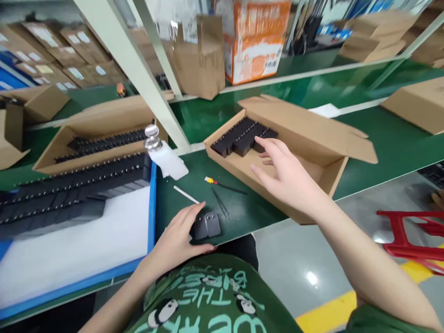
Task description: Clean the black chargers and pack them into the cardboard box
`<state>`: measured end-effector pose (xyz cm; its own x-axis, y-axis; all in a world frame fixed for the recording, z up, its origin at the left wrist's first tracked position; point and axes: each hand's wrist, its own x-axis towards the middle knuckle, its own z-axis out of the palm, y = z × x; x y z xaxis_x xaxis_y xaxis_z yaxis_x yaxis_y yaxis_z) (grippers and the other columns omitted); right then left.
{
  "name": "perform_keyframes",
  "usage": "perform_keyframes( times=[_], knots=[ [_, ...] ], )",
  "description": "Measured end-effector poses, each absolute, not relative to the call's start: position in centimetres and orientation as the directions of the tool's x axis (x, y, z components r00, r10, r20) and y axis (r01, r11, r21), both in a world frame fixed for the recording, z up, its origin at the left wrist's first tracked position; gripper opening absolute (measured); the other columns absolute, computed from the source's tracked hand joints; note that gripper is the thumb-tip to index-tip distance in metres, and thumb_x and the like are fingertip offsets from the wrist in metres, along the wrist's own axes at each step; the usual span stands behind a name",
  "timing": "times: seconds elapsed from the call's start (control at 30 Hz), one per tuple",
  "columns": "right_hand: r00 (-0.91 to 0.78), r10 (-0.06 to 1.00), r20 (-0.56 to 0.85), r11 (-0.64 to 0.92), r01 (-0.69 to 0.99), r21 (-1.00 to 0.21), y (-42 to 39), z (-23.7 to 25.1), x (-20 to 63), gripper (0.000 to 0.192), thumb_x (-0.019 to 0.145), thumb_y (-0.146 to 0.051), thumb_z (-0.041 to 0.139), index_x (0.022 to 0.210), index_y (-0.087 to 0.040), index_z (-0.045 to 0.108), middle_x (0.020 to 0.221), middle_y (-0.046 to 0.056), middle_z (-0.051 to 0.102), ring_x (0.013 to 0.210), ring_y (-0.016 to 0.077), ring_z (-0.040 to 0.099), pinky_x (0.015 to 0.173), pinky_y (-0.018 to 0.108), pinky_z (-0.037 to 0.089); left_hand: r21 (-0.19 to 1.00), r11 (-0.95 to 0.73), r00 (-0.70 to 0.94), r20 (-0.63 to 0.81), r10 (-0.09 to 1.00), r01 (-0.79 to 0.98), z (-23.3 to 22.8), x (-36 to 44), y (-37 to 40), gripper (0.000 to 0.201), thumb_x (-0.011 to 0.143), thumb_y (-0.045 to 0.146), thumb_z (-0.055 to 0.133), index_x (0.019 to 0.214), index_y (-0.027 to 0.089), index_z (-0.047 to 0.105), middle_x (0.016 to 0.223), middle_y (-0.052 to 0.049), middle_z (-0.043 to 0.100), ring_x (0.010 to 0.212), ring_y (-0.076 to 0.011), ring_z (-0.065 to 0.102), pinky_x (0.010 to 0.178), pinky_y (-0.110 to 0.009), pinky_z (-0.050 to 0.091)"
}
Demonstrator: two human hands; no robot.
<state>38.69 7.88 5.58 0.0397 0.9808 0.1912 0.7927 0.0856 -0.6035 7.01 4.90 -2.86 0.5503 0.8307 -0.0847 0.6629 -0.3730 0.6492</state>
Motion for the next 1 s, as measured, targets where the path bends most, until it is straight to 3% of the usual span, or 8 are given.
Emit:
perform_keyframes(
  times=[0.1, 0.27, 0.4, 0.47, 0.53, 0.67, 0.83, 1.0],
  knots=[
    [-0.087, 0.949, 0.302, 0.264, 0.741, -0.617, 1.5, 5.7, 35.4, 0.063, 0.094, -0.037, 0.062, 0.152, -0.031, 0.038, 0.147, 0.009, 0.046, 0.12, 0.0263, 0.062, 0.103, 0.043, 0.058, 0.697, -0.327, 0.549, -0.114, 0.828, 0.638, -3.0, 9.0, 5.1, 0.079, 0.068, 0.041, 0.085, 0.138, 0.025, 0.053, 0.139, -0.013, 0.058, 0.133, -0.0373, 0.05, 0.114, -0.055, 0.039],
    [0.159, 0.964, 0.213, 0.113, 0.479, -0.871, -4.5, 3.0, 32.2, 0.052, 0.096, -0.026, 0.059, 0.146, -0.031, 0.047, 0.145, 0.01, 0.05, 0.12, 0.0246, 0.063, 0.097, 0.04, 0.061, 0.832, -0.147, 0.467, -0.147, 0.872, 0.535, -3.7, 10.4, 5.4, 0.052, 0.064, 0.034, 0.085, 0.111, 0.022, 0.068, 0.111, -0.012, 0.068, 0.12, -0.0387, 0.056, 0.107, -0.053, 0.043],
    [0.308, 0.922, 0.236, 0.072, 0.462, -0.884, -5.0, 0.7, 30.7, 0.041, 0.099, -0.025, 0.053, 0.14, -0.03, 0.052, 0.138, 0.01, 0.054, 0.111, 0.0219, 0.065, 0.091, 0.038, 0.061, 0.953, 0.063, 0.314, -0.16, 0.936, 0.297, -3.2, 7.9, 6.1, 0.067, 0.062, 0.063, 0.082, 0.112, 0.021, 0.064, 0.109, -0.009, 0.068, 0.108, -0.0318, 0.063, 0.1, -0.045, 0.05],
    [0.175, 0.945, 0.277, 0.127, 0.581, -0.804, -4.2, -0.8, 28.9, 0.042, 0.099, -0.025, 0.053, 0.141, -0.029, 0.051, 0.136, 0.011, 0.053, 0.113, 0.0225, 0.062, 0.091, 0.038, 0.06, 0.975, 0.172, 0.217, -0.2, 0.956, 0.144, -2.4, 5.9, 6.1, 0.083, 0.071, 0.087, 0.056, 0.12, 0.019, 0.059, 0.109, -0.011, 0.068, 0.099, -0.0284, 0.066, 0.089, -0.043, 0.055],
    [-0.16, 0.947, 0.277, 0.311, 0.666, -0.678, -3.0, -2.6, 26.0, 0.042, 0.098, -0.024, 0.054, 0.14, -0.027, 0.051, 0.135, 0.012, 0.055, 0.116, 0.0242, 0.06, 0.093, 0.04, 0.058, 0.967, 0.256, 0.139, -0.254, 0.957, 0.006, -1.4, 4.2, 5.8, 0.097, 0.075, 0.095, 0.027, 0.125, 0.017, 0.056, 0.106, -0.013, 0.069, 0.093, -0.0272, 0.068, 0.082, -0.041, 0.057],
    [-0.516, 0.791, 0.329, 0.61, 0.631, -0.479, -0.5, -6.6, 19.0, 0.026, 0.094, -0.018, 0.055, 0.118, -0.02, 0.064, 0.114, 0.015, 0.065, 0.098, 0.0286, 0.063, 0.078, 0.046, 0.06, 0.917, 0.361, 0.1, -0.348, 0.932, -0.17, 0.0, 2.6, 4.7, 0.1, 0.075, 0.096, 0.022, 0.121, 0.014, 0.059, 0.095, -0.014, 0.07, 0.088, -0.0268, 0.069, 0.079, -0.041, 0.058],
    [-0.393, 0.782, 0.483, 0.616, 0.604, -0.505, 1.5, -7.7, 17.2, 0.029, 0.091, -0.003, 0.043, 0.094, -0.019, 0.067, 0.084, 0.008, 0.064, 0.071, 0.0205, 0.061, 0.059, 0.032, 0.055, 0.869, 0.402, 0.109, -0.388, 0.915, -0.288, 0.1, 1.7, 4.0, 0.098, 0.071, 0.097, 0.031, 0.116, 0.015, 0.06, 0.089, -0.011, 0.069, 0.077, -0.0228, 0.067, 0.078, -0.039, 0.058],
    [-0.049, 0.778, 0.627, 0.511, 0.63, -0.585, 1.4, -0.8, 19.4, 0.04, 0.093, -0.006, 0.048, 0.128, -0.025, 0.057, 0.103, 0.008, 0.061, 0.086, 0.0201, 0.063, 0.069, 0.032, 0.055, 0.858, 0.403, 0.125, -0.383, 0.915, -0.318, -1.3, 1.4, 3.7, 0.092, 0.071, 0.095, 0.038, 0.117, 0.019, 0.061, 0.099, -0.01, 0.071, 0.085, -0.024, 0.069, 0.08, -0.039, 0.059]
  ],
)
